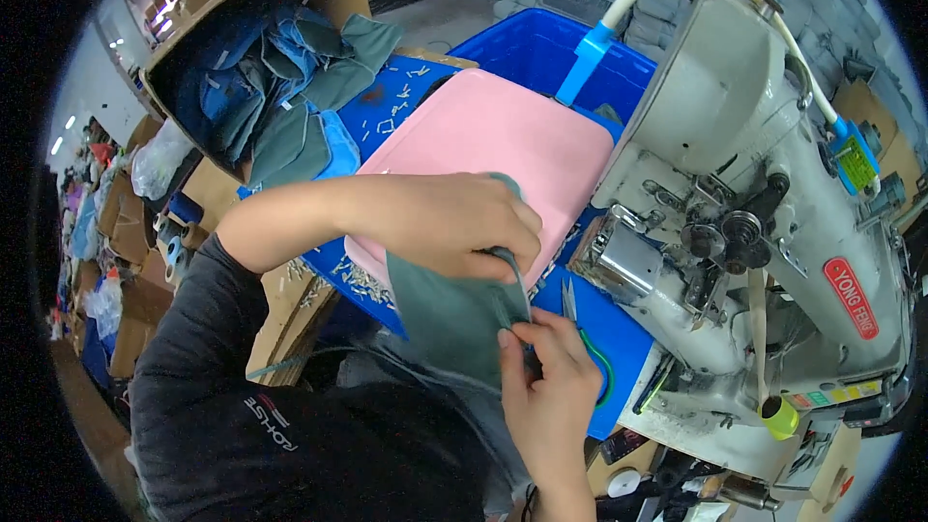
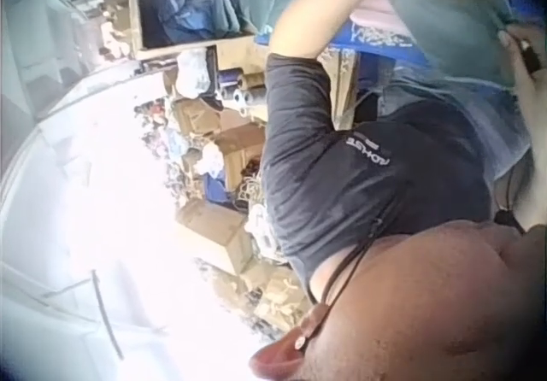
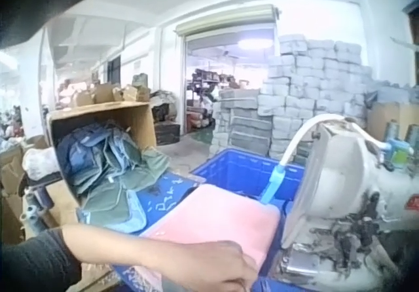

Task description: Sewing a fabric component onto a bag using an industrial sewing machine and trimming thread with scissors.

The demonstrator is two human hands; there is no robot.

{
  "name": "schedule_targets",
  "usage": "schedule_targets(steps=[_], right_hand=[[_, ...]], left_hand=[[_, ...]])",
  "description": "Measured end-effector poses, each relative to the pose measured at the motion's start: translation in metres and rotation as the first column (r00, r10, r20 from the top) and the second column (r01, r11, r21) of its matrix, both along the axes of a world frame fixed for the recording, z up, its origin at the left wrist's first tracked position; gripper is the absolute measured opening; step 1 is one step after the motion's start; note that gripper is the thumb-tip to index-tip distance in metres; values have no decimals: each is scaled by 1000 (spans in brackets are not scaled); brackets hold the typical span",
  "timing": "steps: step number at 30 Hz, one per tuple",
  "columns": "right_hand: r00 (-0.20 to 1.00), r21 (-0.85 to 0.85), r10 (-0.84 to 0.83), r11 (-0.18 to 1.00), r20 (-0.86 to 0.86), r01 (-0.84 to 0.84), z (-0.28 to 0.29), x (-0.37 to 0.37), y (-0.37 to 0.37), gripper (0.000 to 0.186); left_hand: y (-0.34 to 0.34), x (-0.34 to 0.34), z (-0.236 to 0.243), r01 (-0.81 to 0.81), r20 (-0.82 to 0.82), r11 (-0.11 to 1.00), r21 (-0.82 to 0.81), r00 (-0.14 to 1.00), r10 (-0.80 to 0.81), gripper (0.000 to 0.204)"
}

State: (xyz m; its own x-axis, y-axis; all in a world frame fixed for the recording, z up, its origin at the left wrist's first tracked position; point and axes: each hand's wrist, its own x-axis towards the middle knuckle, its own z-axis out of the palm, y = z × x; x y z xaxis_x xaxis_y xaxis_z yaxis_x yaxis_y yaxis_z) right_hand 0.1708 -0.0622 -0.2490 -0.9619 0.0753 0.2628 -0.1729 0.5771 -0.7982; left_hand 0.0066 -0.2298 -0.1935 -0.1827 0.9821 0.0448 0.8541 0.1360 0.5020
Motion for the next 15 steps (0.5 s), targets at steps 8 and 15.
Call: schedule_targets(steps=[8,15], right_hand=[[989,80,-120,989,-81,127,19,8,3,10],[998,-107,-60,993,-24,57,23,2,11,11]], left_hand=[[-4,13,15,-90,130,983,157,989,69,10],[-7,14,23,-132,258,987,89,960,105,11]])
